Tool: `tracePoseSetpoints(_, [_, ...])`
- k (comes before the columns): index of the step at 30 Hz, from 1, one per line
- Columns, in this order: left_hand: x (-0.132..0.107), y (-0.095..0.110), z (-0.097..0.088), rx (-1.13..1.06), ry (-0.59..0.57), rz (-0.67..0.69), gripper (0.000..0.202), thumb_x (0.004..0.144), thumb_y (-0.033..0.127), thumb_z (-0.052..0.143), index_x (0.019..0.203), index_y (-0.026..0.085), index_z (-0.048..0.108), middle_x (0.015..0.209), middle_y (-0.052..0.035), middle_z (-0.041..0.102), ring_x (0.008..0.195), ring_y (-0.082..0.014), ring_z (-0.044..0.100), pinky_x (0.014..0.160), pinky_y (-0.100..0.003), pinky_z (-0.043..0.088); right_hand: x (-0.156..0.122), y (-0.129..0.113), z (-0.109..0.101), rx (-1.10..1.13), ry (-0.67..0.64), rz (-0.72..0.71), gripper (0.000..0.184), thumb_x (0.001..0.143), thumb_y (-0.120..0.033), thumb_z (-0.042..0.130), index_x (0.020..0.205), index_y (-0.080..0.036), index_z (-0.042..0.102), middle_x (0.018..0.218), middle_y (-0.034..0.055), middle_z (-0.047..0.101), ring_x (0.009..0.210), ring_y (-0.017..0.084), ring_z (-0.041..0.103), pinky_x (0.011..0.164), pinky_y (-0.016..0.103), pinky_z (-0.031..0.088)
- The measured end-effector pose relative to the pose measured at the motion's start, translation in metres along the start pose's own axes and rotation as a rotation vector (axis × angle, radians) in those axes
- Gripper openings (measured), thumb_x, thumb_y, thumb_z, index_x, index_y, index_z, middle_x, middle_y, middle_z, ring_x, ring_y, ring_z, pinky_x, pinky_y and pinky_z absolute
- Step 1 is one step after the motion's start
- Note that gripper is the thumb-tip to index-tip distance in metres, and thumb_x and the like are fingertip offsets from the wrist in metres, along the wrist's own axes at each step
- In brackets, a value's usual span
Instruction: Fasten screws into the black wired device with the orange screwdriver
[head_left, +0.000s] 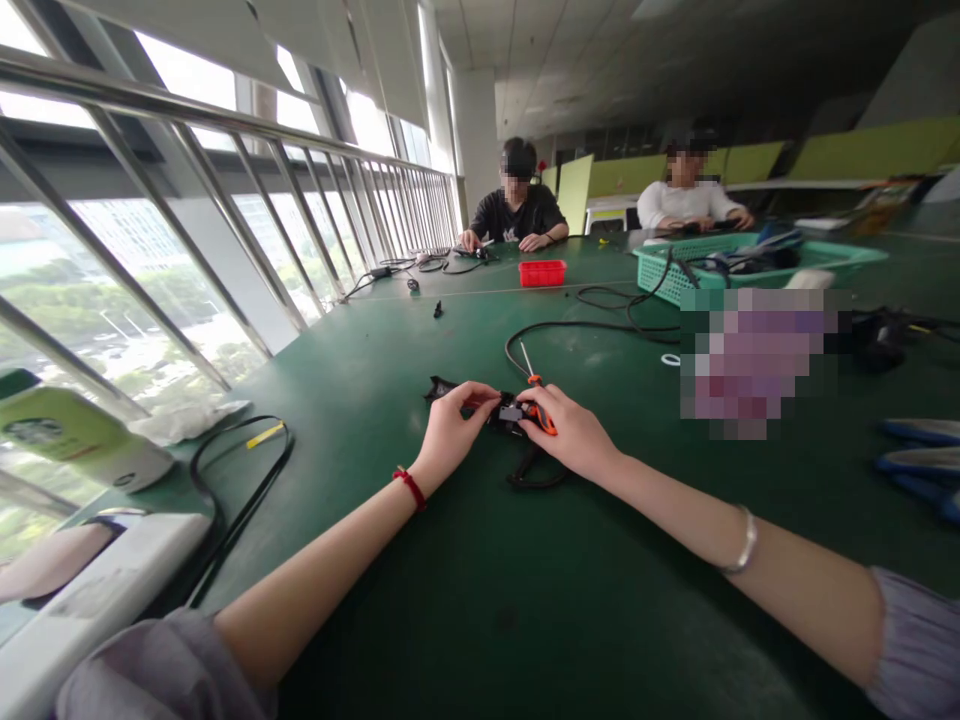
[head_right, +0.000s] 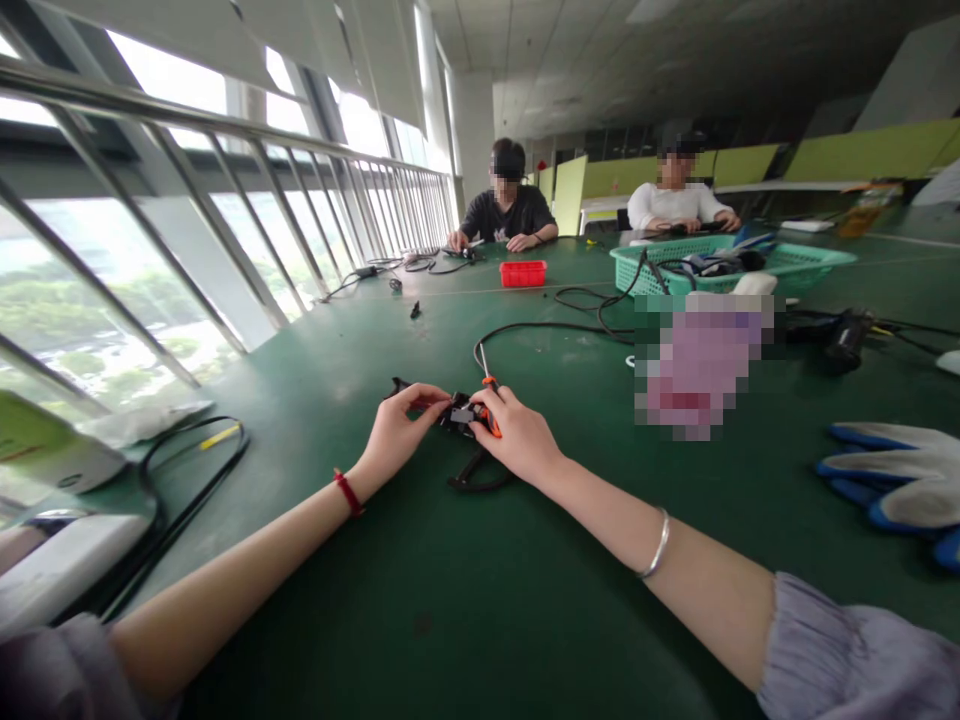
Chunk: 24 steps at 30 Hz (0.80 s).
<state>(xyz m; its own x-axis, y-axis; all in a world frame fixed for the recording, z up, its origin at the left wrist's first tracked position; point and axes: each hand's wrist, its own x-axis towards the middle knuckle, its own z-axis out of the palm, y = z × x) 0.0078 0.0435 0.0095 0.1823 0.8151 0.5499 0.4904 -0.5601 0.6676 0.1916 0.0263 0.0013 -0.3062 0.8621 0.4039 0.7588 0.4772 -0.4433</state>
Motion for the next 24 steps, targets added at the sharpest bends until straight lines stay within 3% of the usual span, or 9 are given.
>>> tracePoseSetpoints(8, [0.000,0.001,-0.001,0.058,-0.062,0.023,0.008,0.080,0.020,0.058,0.082,0.019,0.065,0.082,-0.0014,0.069,0.075,-0.0145,0.062,0.072,-0.028,0.051,0.001,0.001,-0.005,0.036,-0.048,0.010,0.028,0.083,-0.030,0.050,0.111,-0.026,0.051,0.107,0.0036,0.058,0.086,0.020,0.063,0.071,0.032,0.050])
tracePoseSetpoints(17, [-0.001,-0.006,-0.011,0.360,-0.160,0.355,0.022,0.090,0.018,0.044,0.095,0.022,0.065,0.096,-0.0058,0.065,0.089,-0.0172,0.059,0.078,-0.031,0.050,-0.001,-0.003,-0.008,0.110,-0.041,0.051,0.034,0.084,-0.024,0.047,0.118,-0.023,0.045,0.115,0.0068,0.058,0.096,0.023,0.061,0.080,0.038,0.051])
tracePoseSetpoints(24, [-0.001,-0.007,-0.016,0.356,-0.133,0.248,0.017,0.089,0.018,0.048,0.099,0.021,0.060,0.092,-0.0036,0.063,0.087,-0.0159,0.059,0.078,-0.029,0.050,-0.003,0.004,-0.006,0.243,-0.041,0.002,0.030,0.087,-0.017,0.040,0.114,-0.025,0.050,0.112,0.0041,0.058,0.103,0.018,0.057,0.090,0.034,0.046])
